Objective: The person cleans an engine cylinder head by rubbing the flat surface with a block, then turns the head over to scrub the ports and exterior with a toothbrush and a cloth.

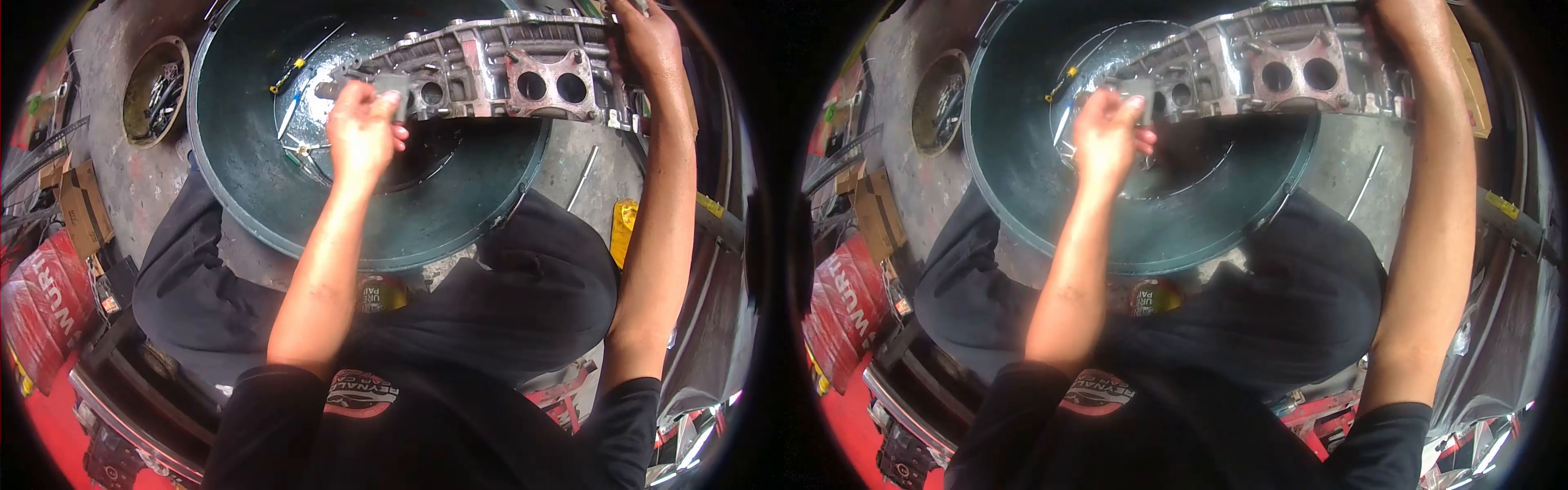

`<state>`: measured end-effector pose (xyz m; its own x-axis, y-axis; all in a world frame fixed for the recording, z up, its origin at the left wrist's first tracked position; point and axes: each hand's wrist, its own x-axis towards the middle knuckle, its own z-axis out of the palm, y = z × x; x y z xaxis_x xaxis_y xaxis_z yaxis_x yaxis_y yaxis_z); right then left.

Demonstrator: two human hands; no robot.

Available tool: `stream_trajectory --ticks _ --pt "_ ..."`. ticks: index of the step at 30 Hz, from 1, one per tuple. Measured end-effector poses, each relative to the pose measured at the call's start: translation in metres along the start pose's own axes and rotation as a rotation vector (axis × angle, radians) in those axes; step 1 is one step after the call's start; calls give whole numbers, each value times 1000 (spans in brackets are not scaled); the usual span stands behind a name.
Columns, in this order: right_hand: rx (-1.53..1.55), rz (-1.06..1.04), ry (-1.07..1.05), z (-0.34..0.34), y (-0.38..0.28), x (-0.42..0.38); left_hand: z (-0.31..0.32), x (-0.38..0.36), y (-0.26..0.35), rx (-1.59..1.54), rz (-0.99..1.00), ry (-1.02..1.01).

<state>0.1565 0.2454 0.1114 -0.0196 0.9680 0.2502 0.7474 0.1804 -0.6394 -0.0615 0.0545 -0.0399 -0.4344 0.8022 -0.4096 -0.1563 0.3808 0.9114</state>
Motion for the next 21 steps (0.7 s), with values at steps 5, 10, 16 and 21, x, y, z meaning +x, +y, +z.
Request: stream_trajectory --ticks 5,10,16,21 --pt "-49 -35 28 1 -6 1 37 13 -26 185 100 36" --pt "-74 12 30 -2 -14 -9 40 9 -10 384 141 62" --pt "-108 -212 126 4 11 -4 37 12 -8 461 172 50" --pt "-22 -41 45 0 -8 -6 26 20 -26 381 91 -120"
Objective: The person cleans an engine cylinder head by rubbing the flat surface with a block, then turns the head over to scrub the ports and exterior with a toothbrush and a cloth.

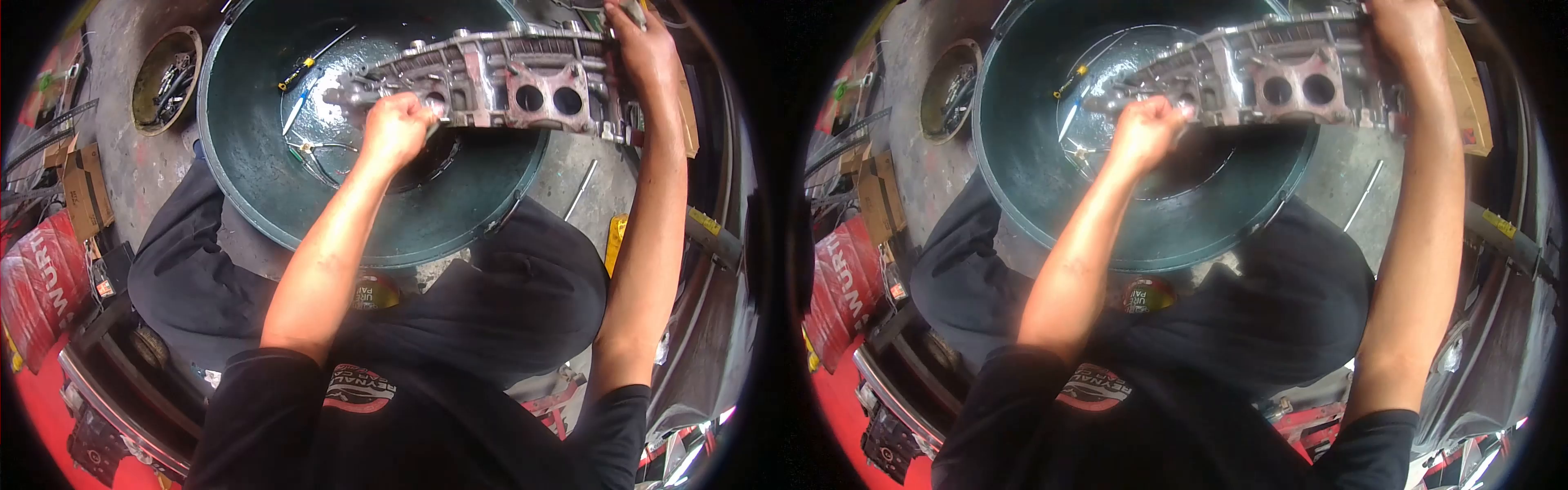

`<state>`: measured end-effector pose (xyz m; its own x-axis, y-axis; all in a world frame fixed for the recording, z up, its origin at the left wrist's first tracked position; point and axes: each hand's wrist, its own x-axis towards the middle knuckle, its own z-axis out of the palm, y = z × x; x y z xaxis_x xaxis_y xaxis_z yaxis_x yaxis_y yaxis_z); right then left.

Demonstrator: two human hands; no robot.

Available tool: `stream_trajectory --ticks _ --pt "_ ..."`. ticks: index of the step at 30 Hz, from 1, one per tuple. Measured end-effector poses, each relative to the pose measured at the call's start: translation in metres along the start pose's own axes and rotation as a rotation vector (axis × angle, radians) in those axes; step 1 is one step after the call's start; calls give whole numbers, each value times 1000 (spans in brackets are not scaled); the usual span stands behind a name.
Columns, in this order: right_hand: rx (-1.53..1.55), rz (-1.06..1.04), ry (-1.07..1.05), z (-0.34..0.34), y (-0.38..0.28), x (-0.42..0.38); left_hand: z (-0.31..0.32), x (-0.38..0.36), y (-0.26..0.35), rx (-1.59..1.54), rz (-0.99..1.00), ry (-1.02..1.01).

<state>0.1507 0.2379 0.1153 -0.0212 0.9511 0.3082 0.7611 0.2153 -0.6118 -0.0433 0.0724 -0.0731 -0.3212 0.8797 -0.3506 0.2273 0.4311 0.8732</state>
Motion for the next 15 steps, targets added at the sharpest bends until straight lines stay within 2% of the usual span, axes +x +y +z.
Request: stream_trajectory --ticks 1,3,6,8,11,13,15 --pt "6 -25 8 1 2 1 -1 -6 -1 -1 -35 -26" --pt "10 -62 19 1 7 1 6 -13 17 142 85 215" --pt "61 40 -46 0 4 7 13 -17 19 -49 27 308" --pt "-58 -2 2 2 3 7 16 -8 13 -86 19 387" --pt "-93 -42 37 4 5 12 17 4 9 -111 2 387" --pt "-74 14 8 3 3 10 13 3 11 -30 41 308" --pt "-99 -16 -7 -1 0 4 5 -2 15 46 75 202"
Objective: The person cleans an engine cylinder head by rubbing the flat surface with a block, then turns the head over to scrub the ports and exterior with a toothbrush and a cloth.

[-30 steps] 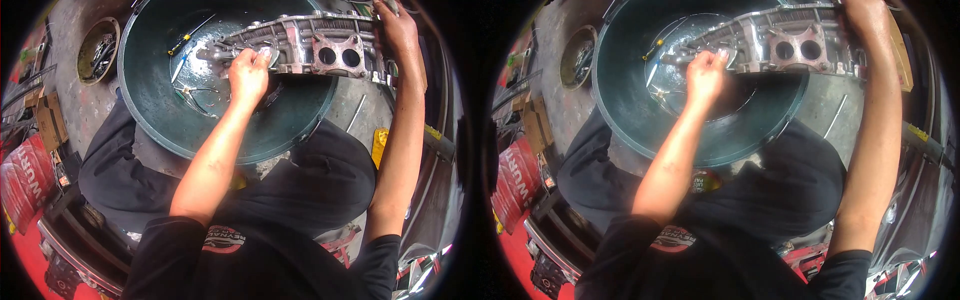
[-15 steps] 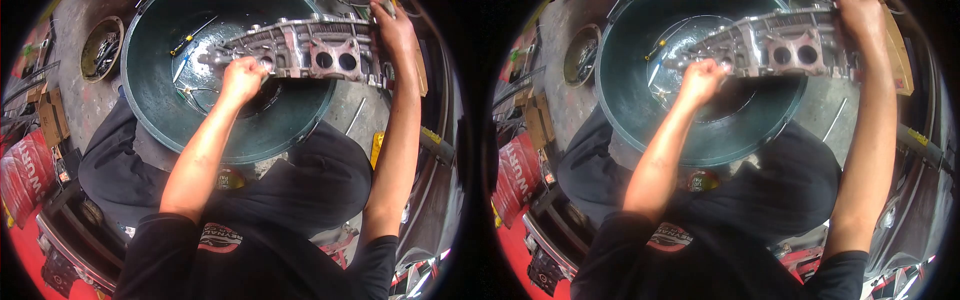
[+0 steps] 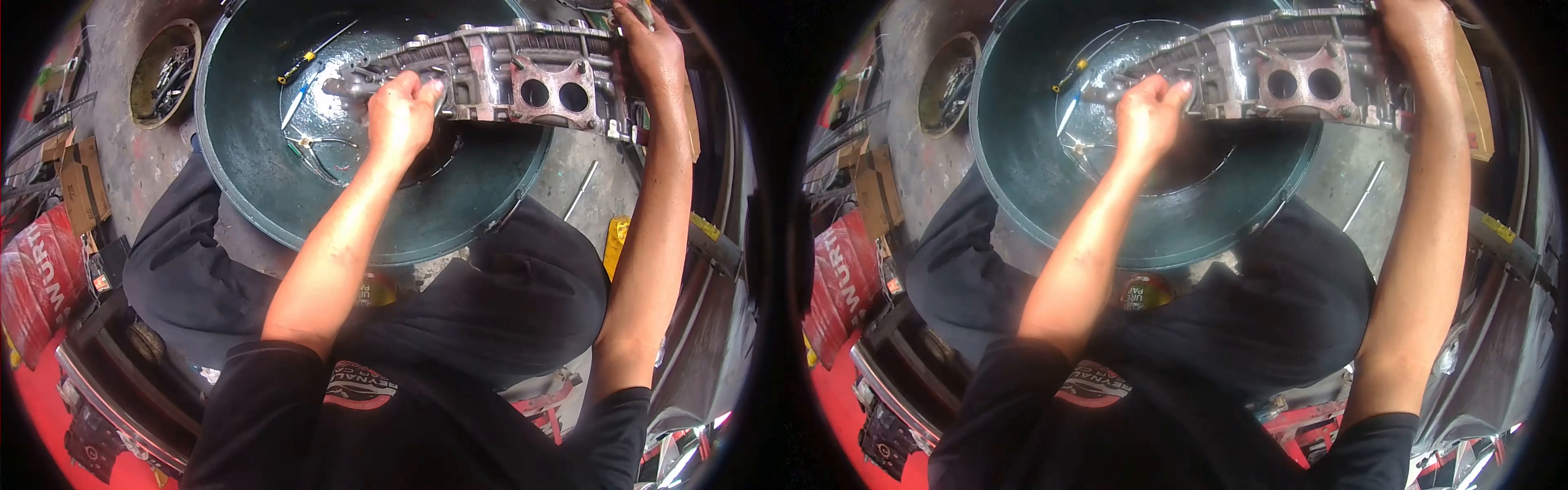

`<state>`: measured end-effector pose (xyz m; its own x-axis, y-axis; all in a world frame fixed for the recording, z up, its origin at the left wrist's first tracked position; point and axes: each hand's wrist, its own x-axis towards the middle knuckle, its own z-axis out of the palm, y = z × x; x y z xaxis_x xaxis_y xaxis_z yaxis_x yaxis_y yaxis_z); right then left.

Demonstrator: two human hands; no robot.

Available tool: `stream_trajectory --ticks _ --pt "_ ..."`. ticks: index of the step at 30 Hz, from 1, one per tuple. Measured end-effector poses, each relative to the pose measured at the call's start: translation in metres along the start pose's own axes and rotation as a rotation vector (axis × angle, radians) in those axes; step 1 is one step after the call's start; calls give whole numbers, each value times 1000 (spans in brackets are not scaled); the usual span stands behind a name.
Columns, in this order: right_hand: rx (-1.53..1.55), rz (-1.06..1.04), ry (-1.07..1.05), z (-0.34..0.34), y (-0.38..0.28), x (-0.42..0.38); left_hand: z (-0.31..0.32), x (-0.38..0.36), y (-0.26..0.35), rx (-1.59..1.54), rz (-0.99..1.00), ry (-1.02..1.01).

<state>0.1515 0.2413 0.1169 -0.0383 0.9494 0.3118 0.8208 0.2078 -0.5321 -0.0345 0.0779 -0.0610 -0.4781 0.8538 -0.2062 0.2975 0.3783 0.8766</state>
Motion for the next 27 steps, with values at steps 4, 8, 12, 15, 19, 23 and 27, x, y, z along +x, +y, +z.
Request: stream_trajectory --ticks 4,8,12,15,19,23,27 --pt "102 36 25 5 5 5 -9 -7 6 16 11 -53" --pt "169 50 -18 5 8 5 8 -12 2 -91 -39 119" --pt "107 16 4 8 14 17 15 -6 -3 -220 -11 252" --pt "85 26 2 7 17 13 13 6 -8 -165 100 213" --pt "52 74 30 4 -4 4 -6 -4 11 64 3 -36" --pt "-158 -92 -66 9 77 51 -27 -39 -15 369 203 -120" --pt "-172 16 -109 6 61 48 -16 -58 -19 14 -46 110"
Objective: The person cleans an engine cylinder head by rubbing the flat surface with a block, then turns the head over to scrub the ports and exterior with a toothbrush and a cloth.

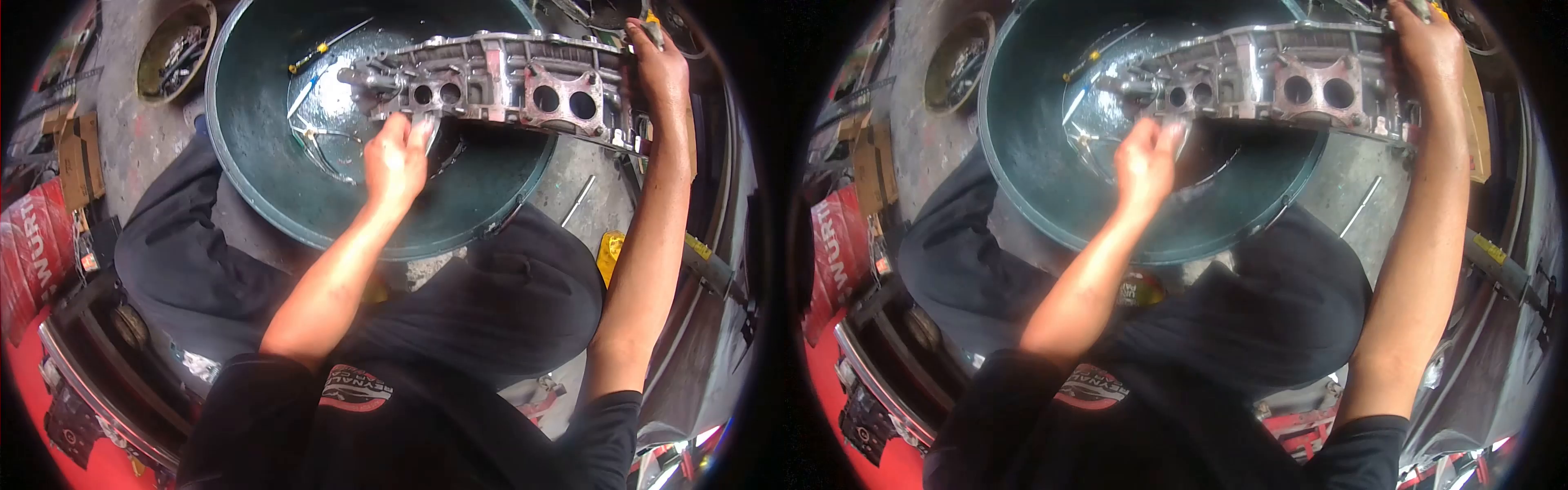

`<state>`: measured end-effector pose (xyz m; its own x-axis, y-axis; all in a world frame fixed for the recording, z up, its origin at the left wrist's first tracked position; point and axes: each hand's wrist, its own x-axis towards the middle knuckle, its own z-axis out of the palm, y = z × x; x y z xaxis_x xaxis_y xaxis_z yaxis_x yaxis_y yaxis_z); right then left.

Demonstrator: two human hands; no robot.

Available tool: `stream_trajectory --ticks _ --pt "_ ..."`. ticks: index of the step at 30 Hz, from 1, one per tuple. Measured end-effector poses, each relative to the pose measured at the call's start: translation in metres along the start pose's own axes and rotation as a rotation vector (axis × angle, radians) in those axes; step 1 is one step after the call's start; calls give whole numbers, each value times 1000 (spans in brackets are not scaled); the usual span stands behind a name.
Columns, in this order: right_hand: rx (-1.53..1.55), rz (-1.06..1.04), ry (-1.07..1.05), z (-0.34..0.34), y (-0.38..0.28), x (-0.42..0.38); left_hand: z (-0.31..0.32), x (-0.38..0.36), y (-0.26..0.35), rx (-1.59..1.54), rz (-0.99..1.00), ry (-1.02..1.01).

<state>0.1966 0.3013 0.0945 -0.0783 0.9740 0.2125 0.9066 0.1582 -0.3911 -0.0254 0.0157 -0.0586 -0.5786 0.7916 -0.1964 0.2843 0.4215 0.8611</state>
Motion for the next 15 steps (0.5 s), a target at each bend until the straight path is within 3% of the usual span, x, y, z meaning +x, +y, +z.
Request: stream_trajectory --ticks 3,4,7,15 --pt "103 174 -31 -2 -23 -17 43 14 -6 -370 -139 180" --pt "122 128 -6 -3 -25 -19 67 8 -8 -394 -171 223" --pt "19 18 64 -1 -17 -13 70 -13 35 -279 -158 350" --pt "81 18 20 0 -10 -10 75 -1 29 -276 -122 417"
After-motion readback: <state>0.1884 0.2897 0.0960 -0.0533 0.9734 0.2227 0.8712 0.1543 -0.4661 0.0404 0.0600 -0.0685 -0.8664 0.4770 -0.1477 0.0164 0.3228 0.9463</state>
